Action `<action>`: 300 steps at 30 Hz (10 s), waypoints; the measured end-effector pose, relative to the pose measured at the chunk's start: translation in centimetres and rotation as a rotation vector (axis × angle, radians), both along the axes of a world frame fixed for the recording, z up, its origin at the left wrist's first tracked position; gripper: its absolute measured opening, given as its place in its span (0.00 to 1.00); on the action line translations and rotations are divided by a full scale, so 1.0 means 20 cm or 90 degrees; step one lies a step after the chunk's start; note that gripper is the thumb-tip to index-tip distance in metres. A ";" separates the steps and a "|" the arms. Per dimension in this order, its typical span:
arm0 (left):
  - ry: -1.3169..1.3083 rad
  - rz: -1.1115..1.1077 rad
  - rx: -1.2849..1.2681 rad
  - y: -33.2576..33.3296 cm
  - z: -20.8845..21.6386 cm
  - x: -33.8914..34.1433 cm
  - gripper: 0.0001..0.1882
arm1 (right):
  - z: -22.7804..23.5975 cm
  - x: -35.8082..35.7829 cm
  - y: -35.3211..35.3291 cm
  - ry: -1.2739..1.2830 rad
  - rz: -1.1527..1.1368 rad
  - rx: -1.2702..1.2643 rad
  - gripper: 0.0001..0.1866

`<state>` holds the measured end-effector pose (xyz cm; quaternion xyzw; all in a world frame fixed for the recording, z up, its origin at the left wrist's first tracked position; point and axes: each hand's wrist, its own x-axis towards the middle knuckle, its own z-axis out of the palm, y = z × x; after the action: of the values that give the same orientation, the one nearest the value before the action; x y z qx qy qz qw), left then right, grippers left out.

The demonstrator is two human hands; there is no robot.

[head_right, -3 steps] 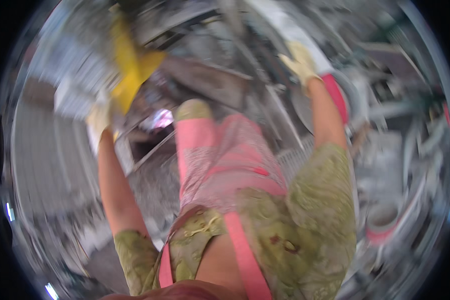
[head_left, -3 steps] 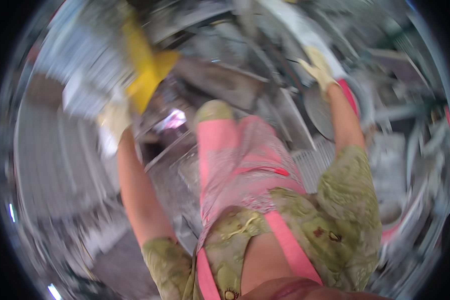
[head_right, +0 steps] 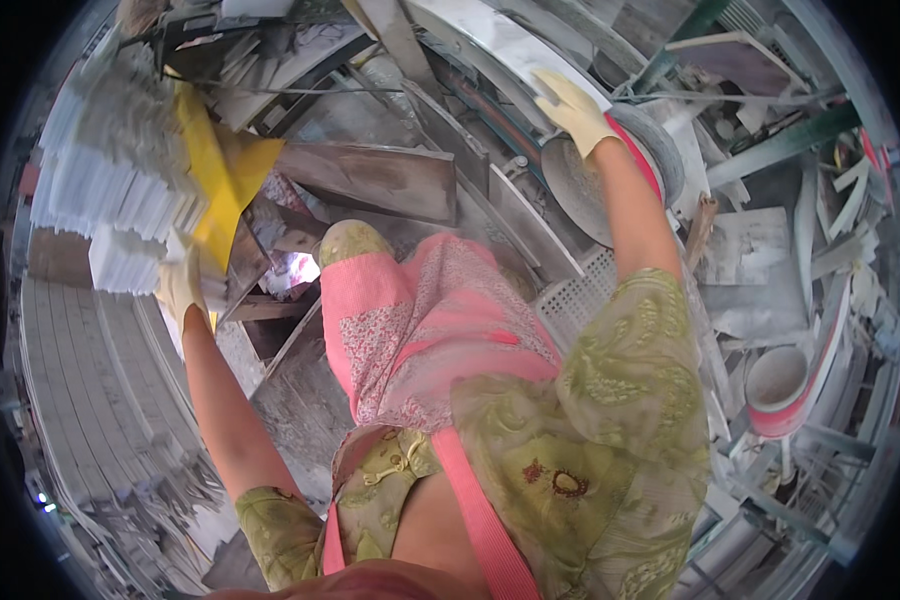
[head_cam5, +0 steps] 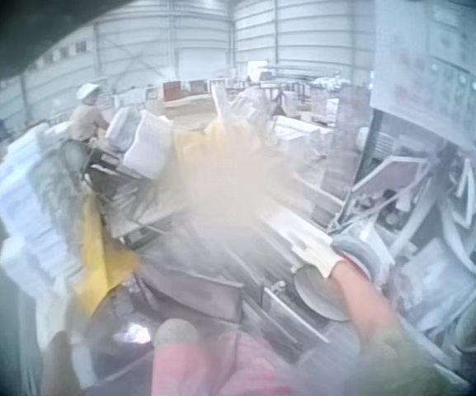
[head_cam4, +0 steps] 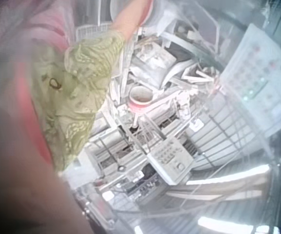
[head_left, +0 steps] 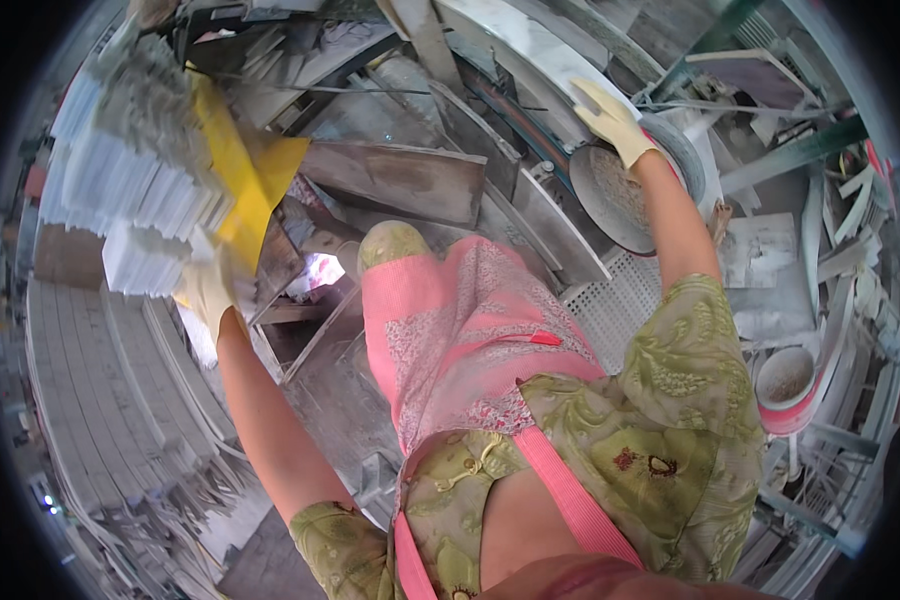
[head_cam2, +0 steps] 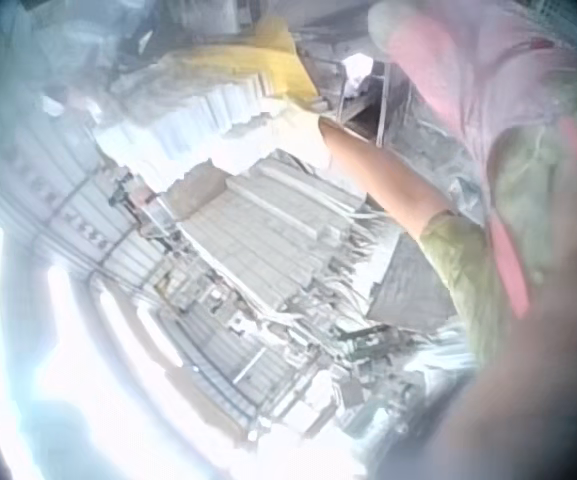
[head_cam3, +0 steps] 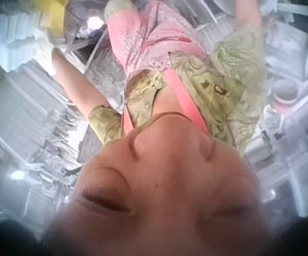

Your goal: The person repeatedly picks up white rectangular blocks from a pile and places them onto a growing stack on a yellow platform. The person uses both hands to handle the blocks and occasionally adjusts the stack. The environment appears to be an industrial workshop with machinery and debris visible.

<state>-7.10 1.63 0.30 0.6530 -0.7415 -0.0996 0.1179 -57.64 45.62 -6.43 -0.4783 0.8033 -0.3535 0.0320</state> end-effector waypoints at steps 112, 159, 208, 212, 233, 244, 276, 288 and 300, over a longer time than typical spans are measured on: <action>0.190 0.001 -0.136 0.06 -0.12 0.13 0.43 | -0.04 -0.18 -0.79 0.201 -0.213 0.318 0.39; 0.224 -0.011 -0.025 0.09 -0.03 0.12 0.40 | 0.02 -0.32 -0.61 0.572 -0.063 0.346 0.31; 0.390 -0.092 0.242 0.25 0.19 0.39 0.38 | 0.08 1.90 -1.69 -0.460 0.428 -0.179 0.40; 0.470 -0.085 0.175 0.41 -0.09 0.53 0.38 | 0.09 1.84 -1.66 -0.634 0.521 -0.198 0.34; -0.279 -0.254 0.101 0.06 0.06 0.40 0.38 | -0.15 1.90 -1.79 -0.469 0.505 -0.188 0.34; 0.171 -0.097 0.222 0.18 0.33 0.35 0.36 | 0.05 1.91 -1.79 -0.585 0.419 -0.185 0.37; 0.030 0.284 0.099 -0.04 0.03 -0.01 0.34 | 0.05 1.94 -1.68 -0.285 0.431 0.107 0.59; 0.320 0.154 0.222 0.05 0.10 0.18 0.40 | -0.20 1.89 -1.83 -0.522 0.594 -0.187 0.42; 0.870 -0.064 0.380 0.16 0.02 0.67 0.34 | -0.04 2.18 -1.81 -0.544 0.580 0.008 0.29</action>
<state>6.38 4.91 0.76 0.4154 -0.4734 -0.6853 0.3657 -13.97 9.38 -7.26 -0.5891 0.4367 -0.4599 0.5008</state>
